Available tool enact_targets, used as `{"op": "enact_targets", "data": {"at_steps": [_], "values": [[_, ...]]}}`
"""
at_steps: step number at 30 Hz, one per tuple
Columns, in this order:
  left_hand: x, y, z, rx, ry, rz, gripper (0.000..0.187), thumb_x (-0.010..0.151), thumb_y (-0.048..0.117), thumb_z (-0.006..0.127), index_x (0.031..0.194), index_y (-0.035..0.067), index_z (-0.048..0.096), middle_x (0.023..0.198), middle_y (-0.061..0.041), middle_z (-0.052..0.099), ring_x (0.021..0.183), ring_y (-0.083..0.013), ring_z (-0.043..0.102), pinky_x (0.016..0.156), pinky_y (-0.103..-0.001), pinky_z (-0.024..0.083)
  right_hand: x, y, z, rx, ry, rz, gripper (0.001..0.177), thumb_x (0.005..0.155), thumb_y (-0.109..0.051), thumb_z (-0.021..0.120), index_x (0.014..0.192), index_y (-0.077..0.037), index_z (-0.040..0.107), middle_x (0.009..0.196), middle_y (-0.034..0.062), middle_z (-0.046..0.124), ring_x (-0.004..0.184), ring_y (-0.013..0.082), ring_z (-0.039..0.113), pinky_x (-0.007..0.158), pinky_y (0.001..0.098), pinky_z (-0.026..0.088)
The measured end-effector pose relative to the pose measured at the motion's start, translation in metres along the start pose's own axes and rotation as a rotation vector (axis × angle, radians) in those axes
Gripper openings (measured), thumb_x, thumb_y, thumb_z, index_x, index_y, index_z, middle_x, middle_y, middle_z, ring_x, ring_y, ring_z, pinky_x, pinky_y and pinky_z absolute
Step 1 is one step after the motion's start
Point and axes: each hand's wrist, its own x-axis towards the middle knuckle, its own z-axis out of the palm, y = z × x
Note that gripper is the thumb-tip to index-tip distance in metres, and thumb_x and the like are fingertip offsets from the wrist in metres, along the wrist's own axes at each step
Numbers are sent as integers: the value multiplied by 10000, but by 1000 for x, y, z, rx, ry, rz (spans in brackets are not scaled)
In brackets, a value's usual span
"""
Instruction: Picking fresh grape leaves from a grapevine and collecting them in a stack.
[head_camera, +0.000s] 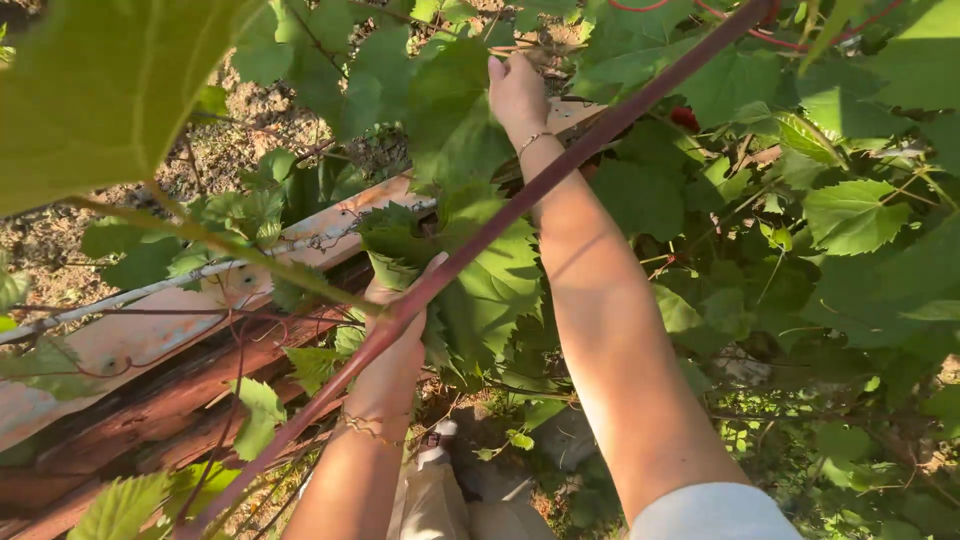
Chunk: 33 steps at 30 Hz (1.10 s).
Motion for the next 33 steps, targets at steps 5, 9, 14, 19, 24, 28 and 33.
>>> {"op": "enact_targets", "data": {"at_steps": [5,9,14,19,24,28,33], "values": [[-61,71,178,580,172,-106,290,832,9,796,1100,82,713,1041,-2,728,894,-115,674,819,-294,549,36,40,60,577,-73,192,355,872,-421,732,747,-88,713,697,32,692,677,205,644,669,397,501],[-67,80,185,619,234,-142,248,847,26,799,1073,54,702,1011,-3,721,872,-110,651,759,-290,530,48,60,89,646,-127,225,402,851,-373,809,744,-4,691,687,42,623,647,186,547,651,388,477],[-76,89,194,685,152,-123,164,897,73,784,1018,-7,708,932,-26,725,782,-114,634,701,-273,516,49,60,94,805,-112,304,257,770,-256,847,701,-43,721,714,20,664,671,150,572,673,361,476],[-81,93,203,645,206,-171,166,873,65,785,1008,-5,716,923,-36,737,769,-120,657,697,-288,551,33,39,76,868,-92,393,231,763,-146,789,656,-35,617,694,22,609,674,164,528,654,391,431],[-85,98,212,531,217,-219,179,855,59,778,1008,-6,711,929,-60,751,775,-158,695,692,-327,587,24,38,70,1002,-50,412,255,781,-93,730,666,0,523,683,32,479,674,184,420,628,432,371],[-87,101,209,539,238,-237,188,853,62,785,1015,4,709,938,-51,743,779,-144,678,688,-324,583,11,27,59,924,-27,305,201,818,-83,698,660,-8,599,671,23,550,670,159,498,647,370,420],[-89,106,206,642,259,-251,198,864,88,799,1024,4,718,938,-47,735,769,-137,654,678,-316,565,2,18,52,908,41,110,174,879,-43,624,710,-34,581,682,-14,551,645,127,513,613,317,431]]}}
